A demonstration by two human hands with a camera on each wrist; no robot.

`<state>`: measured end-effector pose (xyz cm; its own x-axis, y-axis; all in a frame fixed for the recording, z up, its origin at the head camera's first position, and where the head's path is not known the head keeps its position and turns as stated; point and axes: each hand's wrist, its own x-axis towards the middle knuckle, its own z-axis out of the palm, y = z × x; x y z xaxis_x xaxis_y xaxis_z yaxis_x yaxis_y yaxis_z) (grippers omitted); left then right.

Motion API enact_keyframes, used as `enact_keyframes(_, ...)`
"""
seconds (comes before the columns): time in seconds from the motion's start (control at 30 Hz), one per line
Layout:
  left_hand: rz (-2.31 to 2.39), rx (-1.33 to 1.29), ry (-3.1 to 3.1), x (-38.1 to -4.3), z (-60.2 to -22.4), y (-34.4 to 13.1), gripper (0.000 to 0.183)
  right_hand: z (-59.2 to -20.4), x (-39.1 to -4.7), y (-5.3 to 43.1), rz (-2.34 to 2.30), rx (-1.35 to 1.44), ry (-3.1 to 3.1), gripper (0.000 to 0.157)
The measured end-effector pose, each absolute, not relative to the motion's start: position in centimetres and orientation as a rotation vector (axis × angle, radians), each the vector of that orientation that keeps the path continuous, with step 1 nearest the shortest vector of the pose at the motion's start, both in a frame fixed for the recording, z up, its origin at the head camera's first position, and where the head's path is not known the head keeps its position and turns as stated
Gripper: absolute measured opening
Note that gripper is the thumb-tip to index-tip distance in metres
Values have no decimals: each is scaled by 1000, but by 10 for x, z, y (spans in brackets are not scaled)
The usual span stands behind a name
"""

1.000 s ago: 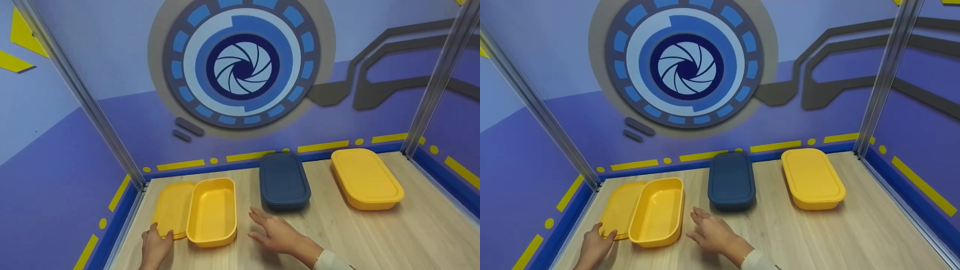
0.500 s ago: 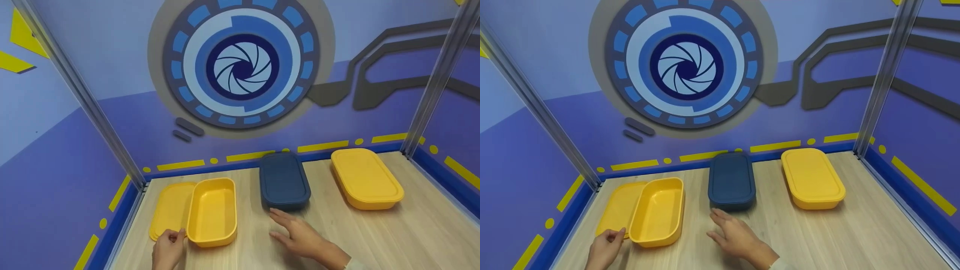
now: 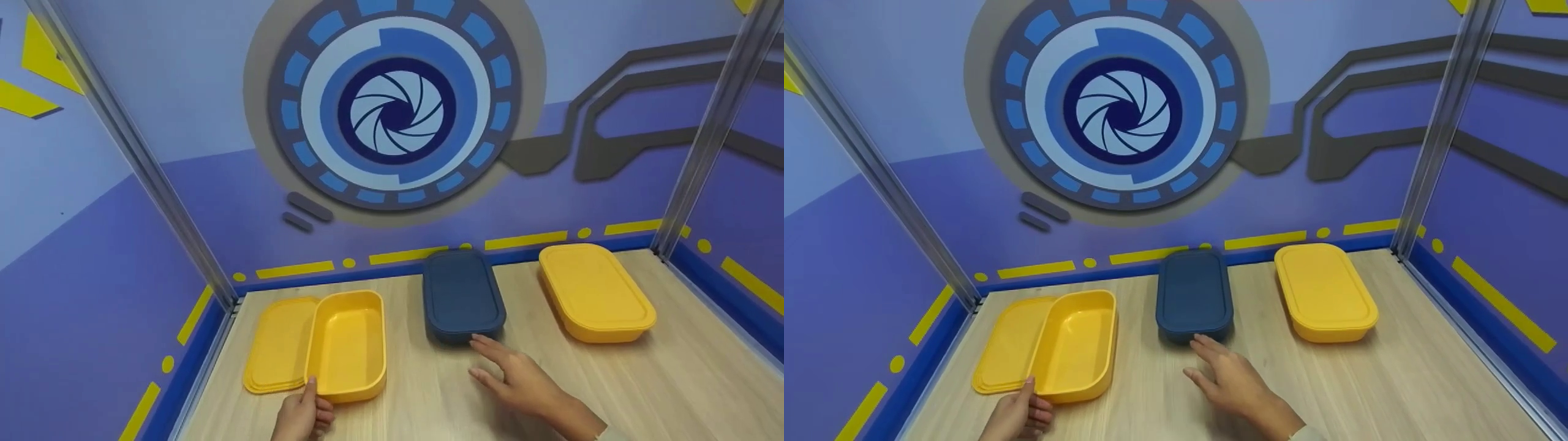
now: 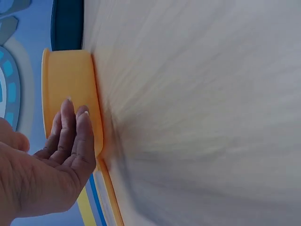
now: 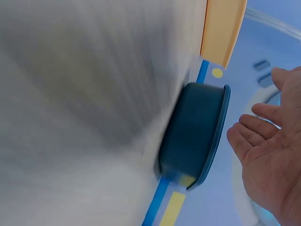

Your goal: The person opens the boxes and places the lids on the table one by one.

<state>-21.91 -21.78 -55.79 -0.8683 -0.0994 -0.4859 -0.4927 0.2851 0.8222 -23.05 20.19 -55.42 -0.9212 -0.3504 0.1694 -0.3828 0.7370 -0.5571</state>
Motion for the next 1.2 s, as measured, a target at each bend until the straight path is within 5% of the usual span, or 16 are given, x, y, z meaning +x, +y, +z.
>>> enact_keyframes(0.5, 1615, -462, 2077, -221, -571, -190, 61, -560, -223, 241, 1016, 293, -2854, 60)
enact_keyframes(1.2, 1669, -409, 2271, -248, -578, -165, 65, -568, -224, 244, 937, 334, -2725, 58)
